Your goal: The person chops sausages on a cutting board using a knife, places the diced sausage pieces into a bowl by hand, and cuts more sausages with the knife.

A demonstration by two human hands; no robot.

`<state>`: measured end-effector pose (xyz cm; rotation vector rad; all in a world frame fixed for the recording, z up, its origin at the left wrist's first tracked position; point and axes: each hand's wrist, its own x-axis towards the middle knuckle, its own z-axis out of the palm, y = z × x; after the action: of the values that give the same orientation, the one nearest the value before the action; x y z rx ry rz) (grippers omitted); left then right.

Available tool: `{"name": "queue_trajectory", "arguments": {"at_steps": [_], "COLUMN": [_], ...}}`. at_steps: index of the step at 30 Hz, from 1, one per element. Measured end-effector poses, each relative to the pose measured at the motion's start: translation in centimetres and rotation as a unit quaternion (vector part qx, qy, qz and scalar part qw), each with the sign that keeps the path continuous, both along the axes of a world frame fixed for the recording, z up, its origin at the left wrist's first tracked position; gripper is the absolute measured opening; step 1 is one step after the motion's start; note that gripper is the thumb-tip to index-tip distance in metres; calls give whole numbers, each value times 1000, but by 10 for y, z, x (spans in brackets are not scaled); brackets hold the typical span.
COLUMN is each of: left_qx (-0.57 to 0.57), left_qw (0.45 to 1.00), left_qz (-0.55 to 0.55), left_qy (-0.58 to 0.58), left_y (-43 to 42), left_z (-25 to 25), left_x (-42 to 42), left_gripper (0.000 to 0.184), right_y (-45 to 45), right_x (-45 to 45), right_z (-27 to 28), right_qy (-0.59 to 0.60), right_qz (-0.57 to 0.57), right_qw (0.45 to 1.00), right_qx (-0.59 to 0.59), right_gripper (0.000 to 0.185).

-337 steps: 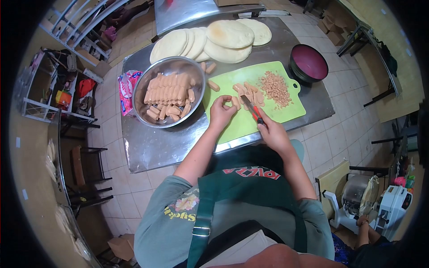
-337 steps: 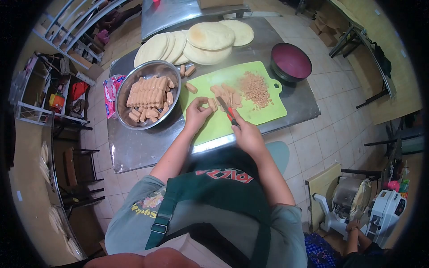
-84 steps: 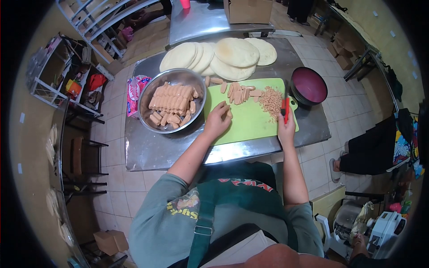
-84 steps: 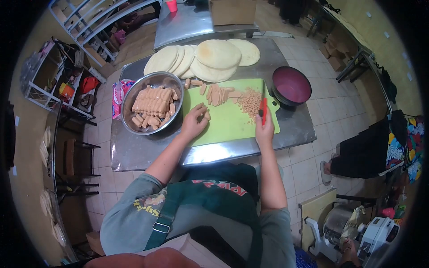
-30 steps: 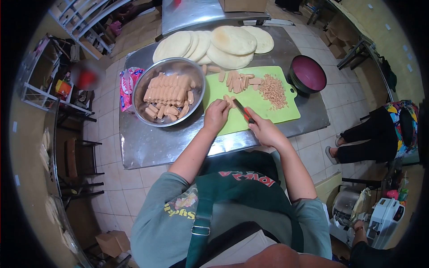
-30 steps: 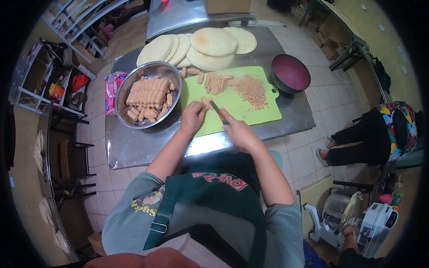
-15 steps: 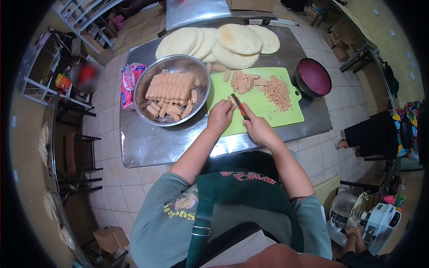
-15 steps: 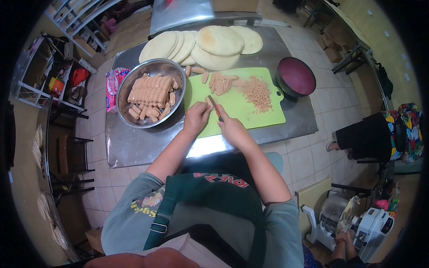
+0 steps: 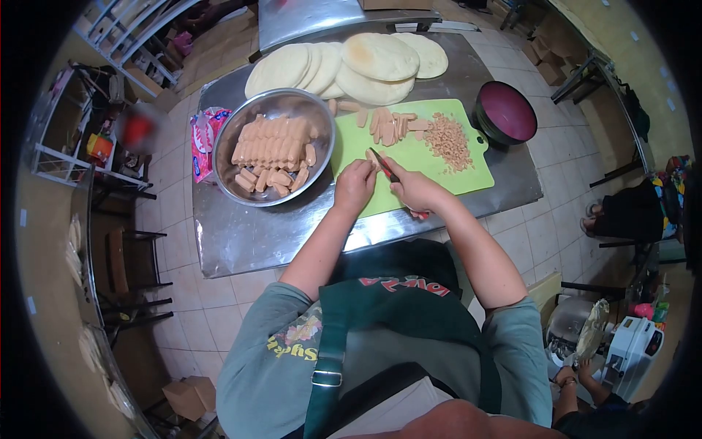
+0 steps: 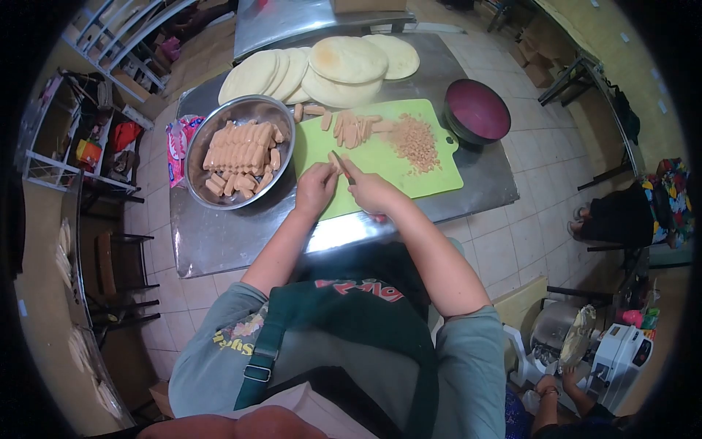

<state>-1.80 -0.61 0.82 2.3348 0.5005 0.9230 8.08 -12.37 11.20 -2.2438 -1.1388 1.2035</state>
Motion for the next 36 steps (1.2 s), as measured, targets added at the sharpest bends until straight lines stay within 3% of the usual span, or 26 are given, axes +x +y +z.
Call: {"name": "queue_trajectory", "arguments": {"at_steps": [14, 20, 23, 25, 28, 32, 34, 36], "left_qx": [17, 26, -9, -31, -17, -5, -64, -84], "left_qw": [1000, 1000, 1000, 999, 999, 998, 983, 978], "left_qz": [2, -10, -4, 20, 3, 48, 23, 20], "left_qy": [4, -7, -5, 13, 46, 42, 168, 189], "left_y": [0, 3, 5, 5, 7, 14, 18, 20], "left_z": [0, -2, 3, 4, 4, 1, 12, 22], "left_x": [-2, -2, 0, 3, 6, 15, 18, 19], "left_gripper": [7, 7, 16, 30, 41, 42, 41, 39], "right_y": [-45, -60, -60, -62, -55, -45, -45, -47], "right_x": [-25, -11, -8, -3, -6, -14, -16, -17], "right_z": [-1, -13, 4, -14, -26, -25, -35, -39], "right_qy": [-27, -40, -24, -65, -97, -42, -67, -70], "right_qz": [-21, -8, -59, -74, -80, -129, -124, -120], "right_qw": [999, 997, 997, 985, 978, 983, 976, 976], "right_qx": [-7, 65, 41, 139, 165, 125, 166, 165], "right_gripper": [58, 58, 57, 57, 57, 59, 59, 59]}}
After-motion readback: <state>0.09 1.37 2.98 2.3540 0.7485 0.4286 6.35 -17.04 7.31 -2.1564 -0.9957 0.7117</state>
